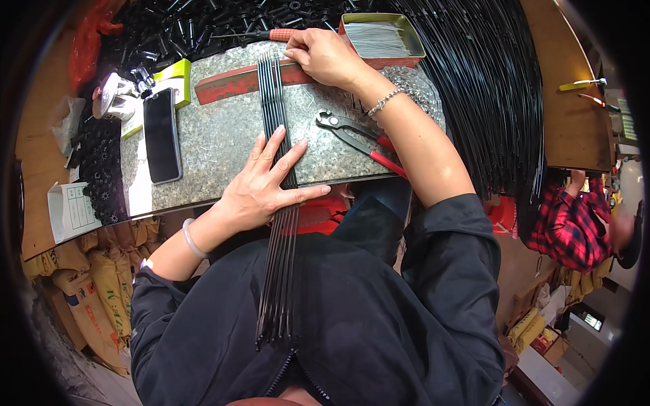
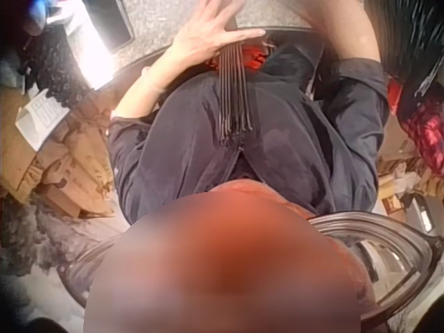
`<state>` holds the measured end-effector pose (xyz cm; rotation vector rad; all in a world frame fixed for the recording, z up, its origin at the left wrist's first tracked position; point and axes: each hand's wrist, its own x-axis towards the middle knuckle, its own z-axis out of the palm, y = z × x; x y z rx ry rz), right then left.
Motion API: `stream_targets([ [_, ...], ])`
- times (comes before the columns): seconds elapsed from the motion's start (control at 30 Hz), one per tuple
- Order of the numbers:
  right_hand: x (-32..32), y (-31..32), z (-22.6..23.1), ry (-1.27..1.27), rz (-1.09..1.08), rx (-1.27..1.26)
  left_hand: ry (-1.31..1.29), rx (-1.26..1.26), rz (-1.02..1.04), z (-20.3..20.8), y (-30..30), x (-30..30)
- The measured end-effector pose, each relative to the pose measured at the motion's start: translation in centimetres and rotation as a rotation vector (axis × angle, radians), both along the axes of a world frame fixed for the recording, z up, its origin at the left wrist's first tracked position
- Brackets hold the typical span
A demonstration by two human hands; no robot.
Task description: Assembling bundles of synthetic hair or fibers by inserting them into plastic handles and securing them with pliers.
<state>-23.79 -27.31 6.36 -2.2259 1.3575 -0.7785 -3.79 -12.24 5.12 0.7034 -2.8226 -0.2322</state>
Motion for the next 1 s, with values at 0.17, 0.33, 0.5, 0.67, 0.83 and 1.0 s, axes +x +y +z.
stream_targets([
  [0.17,0.1,-0.1,-0.2,0.033,-0.017,0.023,0.022,0.012,-0.008,0.1,0.0,0.0],
  [0.33,0.0,-0.2,-0.2,0.013,0.007,0.037,0.023,0.022,-0.013,0.2,-0.1,0.0],
  [0.5,0.1,-0.4,0.0,0.015,0.044,0.043,0.034,0.046,-0.001,0.1,0.0,0.0],
  [0.67,0.2,-0.6,0.0,0.021,0.080,-0.036,0.034,0.038,-0.012,0.0,-0.1,0.0],
  [0.83,0.3,-0.8,0.0,-0.029,0.155,-0.083,0.008,-0.006,-0.020,0.0,-0.1,0.1],
  [1.0,0.3,-1.0,-0.2,-0.024,0.148,-0.035,0.008,-0.020,-0.014,0.0,-0.1,0.1],
])
